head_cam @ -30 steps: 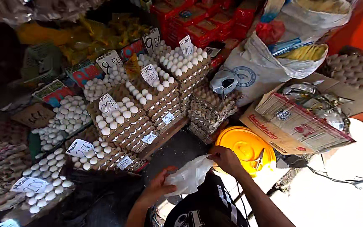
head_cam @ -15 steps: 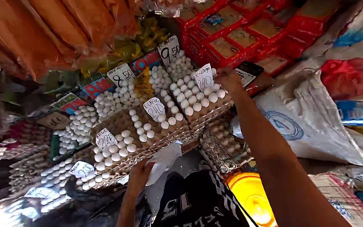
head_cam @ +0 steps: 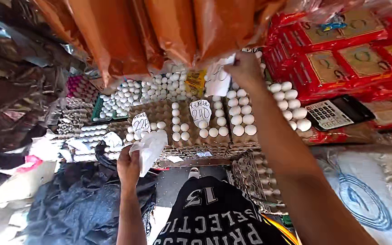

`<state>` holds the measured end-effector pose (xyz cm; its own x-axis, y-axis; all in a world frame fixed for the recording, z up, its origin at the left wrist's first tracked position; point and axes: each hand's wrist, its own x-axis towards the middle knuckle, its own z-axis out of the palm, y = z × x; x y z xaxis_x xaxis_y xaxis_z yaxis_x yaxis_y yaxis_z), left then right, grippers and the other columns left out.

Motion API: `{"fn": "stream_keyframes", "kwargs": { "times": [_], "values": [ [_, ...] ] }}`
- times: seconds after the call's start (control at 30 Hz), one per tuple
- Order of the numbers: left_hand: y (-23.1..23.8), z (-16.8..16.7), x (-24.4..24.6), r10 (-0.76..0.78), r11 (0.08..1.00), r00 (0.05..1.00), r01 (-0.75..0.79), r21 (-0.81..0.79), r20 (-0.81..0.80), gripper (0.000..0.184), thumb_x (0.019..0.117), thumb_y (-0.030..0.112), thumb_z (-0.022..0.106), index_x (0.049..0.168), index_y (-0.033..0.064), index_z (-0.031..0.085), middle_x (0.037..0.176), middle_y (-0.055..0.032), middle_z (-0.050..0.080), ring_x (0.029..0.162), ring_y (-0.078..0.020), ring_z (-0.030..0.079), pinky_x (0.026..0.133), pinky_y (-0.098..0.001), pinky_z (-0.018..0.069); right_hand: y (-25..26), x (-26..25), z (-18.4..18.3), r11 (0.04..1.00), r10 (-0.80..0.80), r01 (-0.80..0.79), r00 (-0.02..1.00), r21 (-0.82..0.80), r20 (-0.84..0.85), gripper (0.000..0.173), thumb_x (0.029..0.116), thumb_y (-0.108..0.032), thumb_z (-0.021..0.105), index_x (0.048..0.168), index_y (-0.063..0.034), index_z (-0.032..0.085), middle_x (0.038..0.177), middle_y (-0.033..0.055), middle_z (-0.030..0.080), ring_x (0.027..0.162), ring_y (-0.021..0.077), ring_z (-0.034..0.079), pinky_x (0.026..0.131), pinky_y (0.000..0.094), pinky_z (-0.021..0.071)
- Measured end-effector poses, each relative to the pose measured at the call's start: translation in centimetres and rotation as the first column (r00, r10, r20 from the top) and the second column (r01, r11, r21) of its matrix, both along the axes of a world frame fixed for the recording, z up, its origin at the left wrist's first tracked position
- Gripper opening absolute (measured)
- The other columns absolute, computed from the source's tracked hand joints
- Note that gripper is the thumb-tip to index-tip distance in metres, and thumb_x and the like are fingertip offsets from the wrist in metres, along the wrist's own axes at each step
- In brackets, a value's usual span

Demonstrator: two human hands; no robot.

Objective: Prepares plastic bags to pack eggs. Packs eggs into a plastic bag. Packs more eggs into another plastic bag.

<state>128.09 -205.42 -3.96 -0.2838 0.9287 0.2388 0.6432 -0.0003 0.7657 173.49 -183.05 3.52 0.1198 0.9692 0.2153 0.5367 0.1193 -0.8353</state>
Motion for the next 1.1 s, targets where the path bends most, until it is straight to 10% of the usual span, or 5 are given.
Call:
{"fn": "stream_keyframes", "kwargs": {
  "times": [0.3, 0.47, 0.7, 0.9, 1.1],
  "values": [
    [0.7, -1.5, 7.0, -0.229, 0.961, 0.951, 0.255, -0.109, 0.207, 0.029, 0.1032, 0.014, 0.054, 0.129, 0.0038, 0.060, 0.111, -0.0086, 0.070, 0.093, -0.0156, 0.069, 0.073, -0.0365, 0.0610, 2.6, -17.0, -6.8, 0.965, 0.207, -0.143, 0.932, -0.221, 0.299, 0.069, 0.0843, -0.032, 0.078, 0.145, -0.0100, 0.055, 0.120, 0.0249, 0.069, 0.122, 0.0480, 0.059, 0.102, 0.0734, 0.0408],
    [-1.7, -2.8, 4.9, 0.036, 0.988, 0.889, 0.039, -0.153, 0.456, 0.035, 0.1032, 0.019, 0.050, 0.134, 0.0037, 0.057, 0.110, -0.0086, 0.069, 0.089, -0.0164, 0.069, 0.071, -0.0387, 0.0610, -2.2, -4.6, -6.0, 1.000, -0.026, 0.026, 0.947, 0.006, 0.319, 0.041, 0.0969, -0.042, 0.063, 0.132, -0.0213, 0.069, 0.127, 0.0067, 0.069, 0.124, 0.0316, 0.060, 0.100, 0.0580, 0.0496],
    [-0.7, -3.6, 2.4, -0.163, 0.909, 0.921, 0.279, -0.308, 0.354, 0.042, 0.0918, 0.029, 0.075, 0.123, 0.0031, 0.064, 0.107, -0.0082, 0.072, 0.094, -0.0153, 0.070, 0.084, -0.0363, 0.0616, -15.6, 18.5, -14.4, 0.687, -0.583, 0.692, 0.707, -0.221, 0.401, 0.074, 0.0928, -0.066, 0.058, 0.137, -0.0076, 0.062, 0.143, 0.0355, 0.049, 0.133, 0.0575, 0.045, 0.100, 0.0767, 0.0401],
    [7.2, 2.0, 12.3, -0.381, 0.811, 0.738, 0.556, -0.181, 0.557, 0.028, 0.1086, 0.028, 0.051, 0.117, 0.0051, 0.065, 0.095, -0.0042, 0.074, 0.084, -0.0132, 0.072, 0.077, -0.0337, 0.0631, -15.5, 20.0, -18.5, 0.740, -0.490, 0.621, 0.761, -0.259, 0.426, 0.079, 0.0952, -0.072, 0.048, 0.133, -0.0043, 0.063, 0.139, 0.0298, 0.056, 0.129, 0.0494, 0.054, 0.102, 0.0665, 0.0470],
    [10.4, 4.8, 19.5, -0.495, 0.708, 0.590, 0.699, -0.097, 0.638, 0.034, 0.0969, 0.022, 0.071, 0.127, 0.0104, 0.064, 0.109, -0.0063, 0.074, 0.089, -0.0158, 0.073, 0.078, -0.0354, 0.0640, -15.8, 20.9, -17.8, 0.797, -0.522, 0.567, 0.820, -0.208, 0.235, 0.068, 0.0915, -0.068, 0.062, 0.117, -0.0065, 0.073, 0.118, 0.0187, 0.070, 0.111, 0.0372, 0.067, 0.095, 0.0642, 0.0521]
  ]
}}
